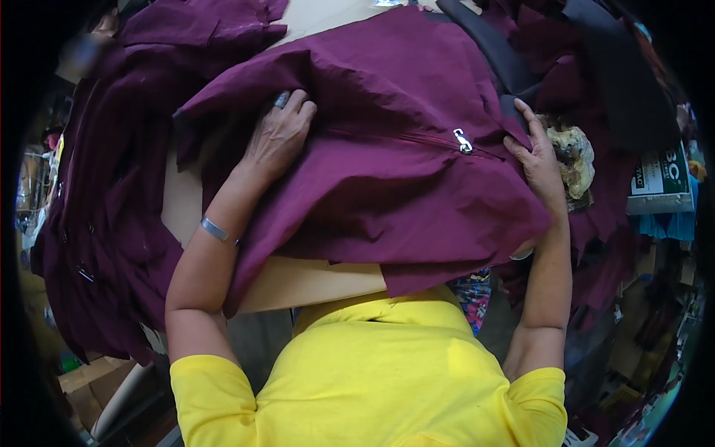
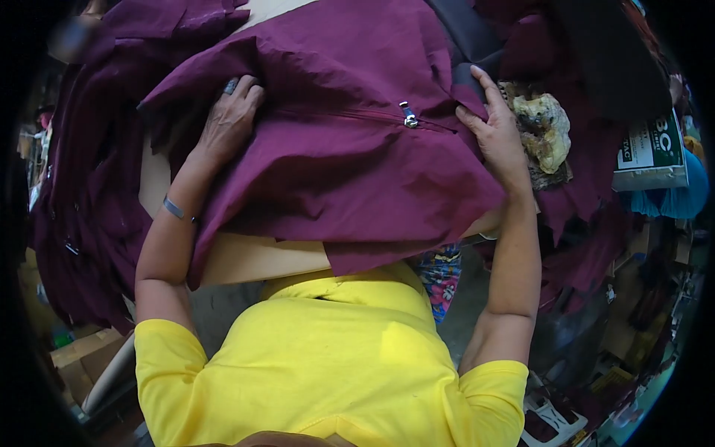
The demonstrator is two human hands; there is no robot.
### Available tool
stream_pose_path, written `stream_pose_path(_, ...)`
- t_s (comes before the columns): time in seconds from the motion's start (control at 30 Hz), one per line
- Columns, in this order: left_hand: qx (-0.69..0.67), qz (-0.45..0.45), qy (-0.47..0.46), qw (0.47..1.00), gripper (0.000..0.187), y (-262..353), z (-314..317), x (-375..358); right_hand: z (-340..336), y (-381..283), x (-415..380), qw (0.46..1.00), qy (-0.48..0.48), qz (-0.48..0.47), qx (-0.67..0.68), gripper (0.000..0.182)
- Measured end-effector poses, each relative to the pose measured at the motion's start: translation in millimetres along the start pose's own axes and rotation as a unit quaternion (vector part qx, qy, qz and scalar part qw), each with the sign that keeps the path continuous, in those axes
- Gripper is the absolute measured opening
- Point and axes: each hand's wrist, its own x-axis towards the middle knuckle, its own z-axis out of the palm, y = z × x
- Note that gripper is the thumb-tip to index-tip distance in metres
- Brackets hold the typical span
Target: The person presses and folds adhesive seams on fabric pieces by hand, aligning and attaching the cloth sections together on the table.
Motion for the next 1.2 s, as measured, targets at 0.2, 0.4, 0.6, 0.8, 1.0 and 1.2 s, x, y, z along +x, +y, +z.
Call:
stream_pose_path(0.2,-0.155,-0.081,0.174,0.969,0.007,-4,-55,7,-8,-8,6,0.993,0.018,-0.043,0.111,0.066)
stream_pose_path(0.4,-0.208,-0.134,0.097,0.964,0.006,-7,-105,13,8,-35,25,0.967,-0.056,-0.053,-0.241,0.063)
stream_pose_path(0.6,-0.255,-0.060,-0.202,0.944,0.023,16,-116,-31,8,-12,40,0.987,-0.015,-0.114,-0.110,0.068)
stream_pose_path(0.8,-0.099,-0.106,-0.065,0.987,0.032,43,-69,-69,54,-29,17,0.804,-0.062,-0.306,-0.507,0.065)
stream_pose_path(1.0,0.005,-0.091,-0.041,0.995,0.022,12,-44,-75,19,-39,48,0.994,0.021,-0.104,-0.013,0.060)
stream_pose_path(1.2,-0.016,-0.112,0.039,0.993,0.015,13,-70,-65,-12,0,47,0.996,0.064,-0.021,0.056,0.061)
